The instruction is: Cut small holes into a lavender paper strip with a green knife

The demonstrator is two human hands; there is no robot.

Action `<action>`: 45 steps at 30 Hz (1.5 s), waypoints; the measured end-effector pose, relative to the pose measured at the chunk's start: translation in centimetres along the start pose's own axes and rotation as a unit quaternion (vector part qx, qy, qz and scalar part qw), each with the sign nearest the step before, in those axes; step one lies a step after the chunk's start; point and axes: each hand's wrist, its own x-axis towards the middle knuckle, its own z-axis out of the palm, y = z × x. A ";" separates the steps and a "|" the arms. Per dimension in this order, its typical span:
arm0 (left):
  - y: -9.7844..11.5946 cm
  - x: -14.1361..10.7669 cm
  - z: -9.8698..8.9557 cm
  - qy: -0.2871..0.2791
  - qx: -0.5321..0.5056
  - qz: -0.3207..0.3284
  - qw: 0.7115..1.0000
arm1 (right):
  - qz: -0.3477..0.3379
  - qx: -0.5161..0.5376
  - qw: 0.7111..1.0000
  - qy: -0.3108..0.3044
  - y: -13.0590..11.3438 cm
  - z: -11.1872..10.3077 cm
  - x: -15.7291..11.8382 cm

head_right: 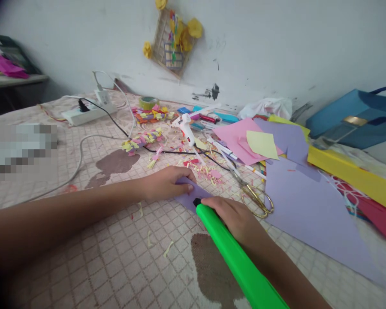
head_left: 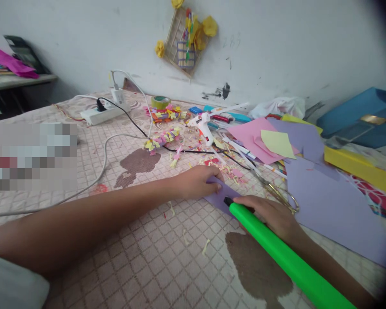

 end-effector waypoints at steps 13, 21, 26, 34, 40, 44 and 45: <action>-0.2 0.0 -0.1 -0.007 -0.015 0.048 0.999 | -0.047 -0.007 0.999 -0.011 0.2 0.1 0.4; 0.1 -0.2 -0.3 -0.021 -0.009 0.065 0.998 | -0.020 0.008 0.999 -0.025 0.2 0.2 1.0; 0.0 -0.1 -0.3 -0.010 -0.014 0.053 0.998 | -0.028 0.018 0.999 -0.002 0.2 0.0 0.1; 0.8 -0.6 -1.0 -0.025 -0.047 0.137 0.989 | 0.089 0.111 0.940 0.309 0.9 -0.4 -0.1; 1.8 -1.0 -1.1 -0.023 -0.012 0.233 0.972 | 0.198 0.435 0.825 0.301 0.3 -0.6 1.5; 2.3 -1.1 -1.1 -0.004 0.013 0.313 0.950 | 0.189 0.428 0.856 0.220 -0.5 0.6 1.2; 2.4 -1.1 -1.1 0.000 0.021 0.324 0.946 | 0.183 0.417 0.866 0.204 -0.7 0.9 1.1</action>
